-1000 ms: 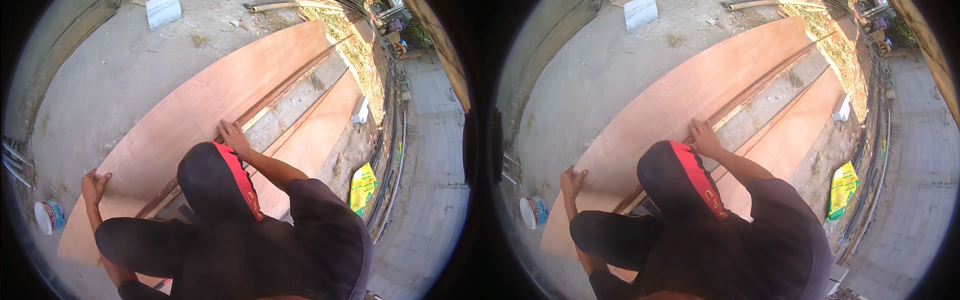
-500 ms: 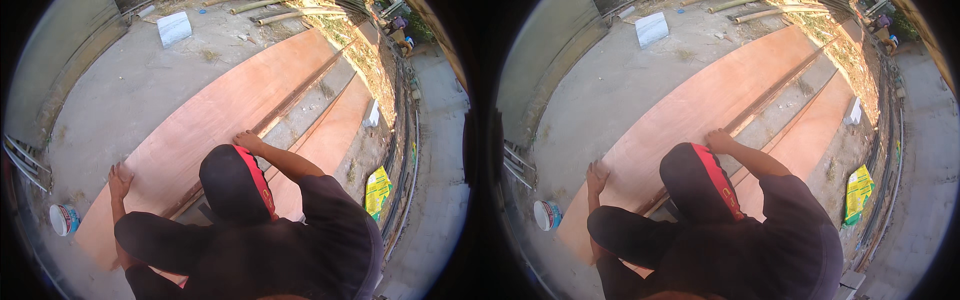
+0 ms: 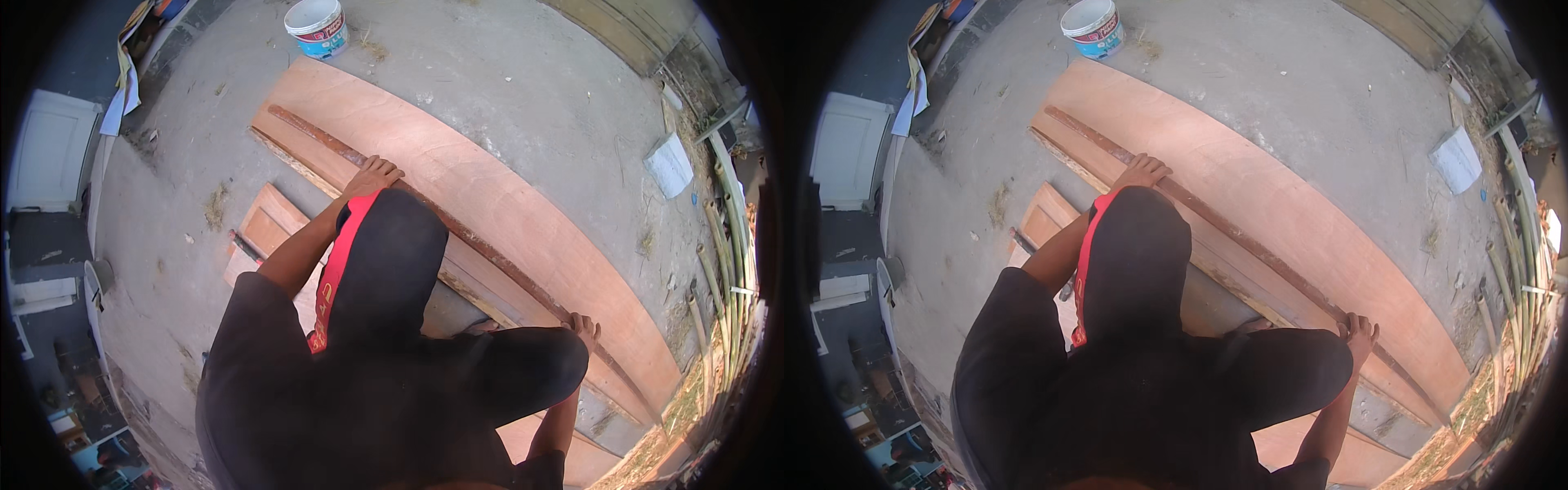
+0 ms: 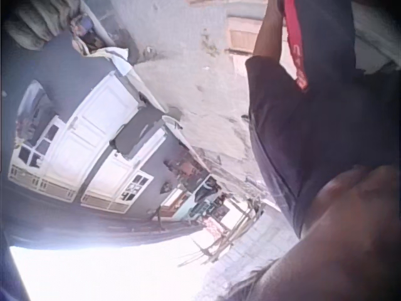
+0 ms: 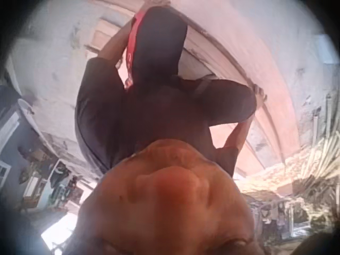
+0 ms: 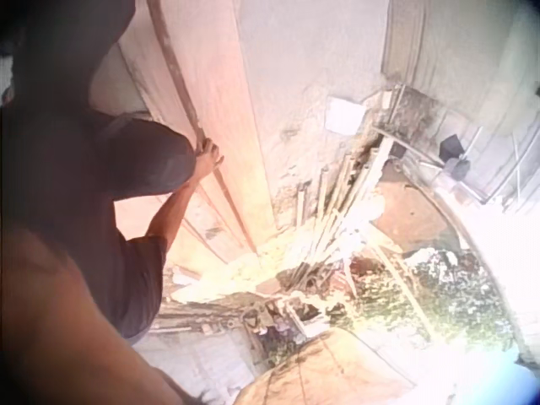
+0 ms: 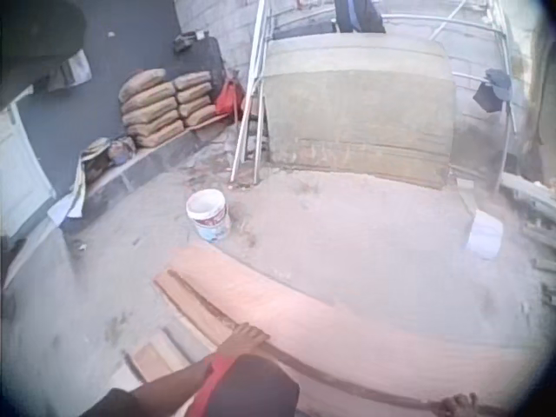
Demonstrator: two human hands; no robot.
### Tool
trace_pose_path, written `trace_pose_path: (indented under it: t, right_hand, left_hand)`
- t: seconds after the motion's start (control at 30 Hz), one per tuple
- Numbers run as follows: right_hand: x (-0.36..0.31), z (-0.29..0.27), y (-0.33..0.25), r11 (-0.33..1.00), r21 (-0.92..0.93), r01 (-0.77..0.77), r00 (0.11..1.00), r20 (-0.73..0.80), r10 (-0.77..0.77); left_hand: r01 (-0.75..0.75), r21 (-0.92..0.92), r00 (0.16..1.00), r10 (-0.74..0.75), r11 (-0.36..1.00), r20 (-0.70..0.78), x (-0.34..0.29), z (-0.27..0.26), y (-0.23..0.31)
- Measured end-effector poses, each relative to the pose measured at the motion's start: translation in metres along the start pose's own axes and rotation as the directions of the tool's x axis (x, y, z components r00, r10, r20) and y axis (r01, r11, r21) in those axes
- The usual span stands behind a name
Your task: The person prepares plywood boards on the ground, then uses a hammer to drive nails into one of the boards.
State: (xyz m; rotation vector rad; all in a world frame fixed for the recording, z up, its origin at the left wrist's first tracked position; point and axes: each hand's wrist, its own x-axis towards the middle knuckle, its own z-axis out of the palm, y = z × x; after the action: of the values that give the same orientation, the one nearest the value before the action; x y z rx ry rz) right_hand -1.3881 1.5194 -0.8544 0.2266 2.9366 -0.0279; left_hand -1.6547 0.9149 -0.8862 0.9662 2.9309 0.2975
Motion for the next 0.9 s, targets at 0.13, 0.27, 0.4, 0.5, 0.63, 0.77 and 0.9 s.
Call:
trace_pose_path:
  t: [0.13, 0.27, 0.4, 0.5, 0.63, 0.77, 0.9]
  right_hand:
    - [0.034, -0.053, 0.007, 1.0, 0.028, -0.011, 0.995, -0.097, 0.014]
    - [0.086, -0.077, 0.033, 0.997, 0.018, -0.072, 0.949, -0.307, 0.074]
    - [0.145, -0.072, 0.022, 0.998, -0.001, -0.07, 0.939, -0.336, 0.066]
    - [0.191, -0.044, 0.012, 0.996, 0.022, -0.083, 0.931, -0.354, 0.085]
    - [0.251, -0.007, 0.0, 0.977, 0.214, -0.017, 0.923, -0.371, 0.098]
    - [0.253, -0.01, -0.069, 0.966, 0.259, -0.007, 0.946, -0.312, 0.091]
    - [0.249, 0.012, -0.071, 0.968, 0.24, 0.076, 0.981, -0.193, -0.03]
  left_hand:
    - [-0.002, -0.114, 0.984, -0.019, 0.993, -0.178, 0.071, -0.037, 0.024]
    - [-0.021, -0.036, 0.976, 0.012, 0.999, -0.218, 0.154, -0.057, 0.021]
    - [0.055, 0.033, 0.994, -0.051, 0.998, -0.099, 0.195, -0.057, -0.009]
    - [0.123, 0.112, 0.974, -0.098, 0.986, -0.202, 0.198, -0.025, -0.023]
    - [0.189, 0.042, 0.918, -0.161, 0.981, -0.363, 0.19, 0.009, 0.022]
    - [0.283, -0.221, 0.886, -0.343, 0.933, -0.313, 0.167, 0.023, 0.031]
    - [0.14, -0.089, 0.959, -0.157, 0.986, -0.237, 0.171, 0.031, 0.026]
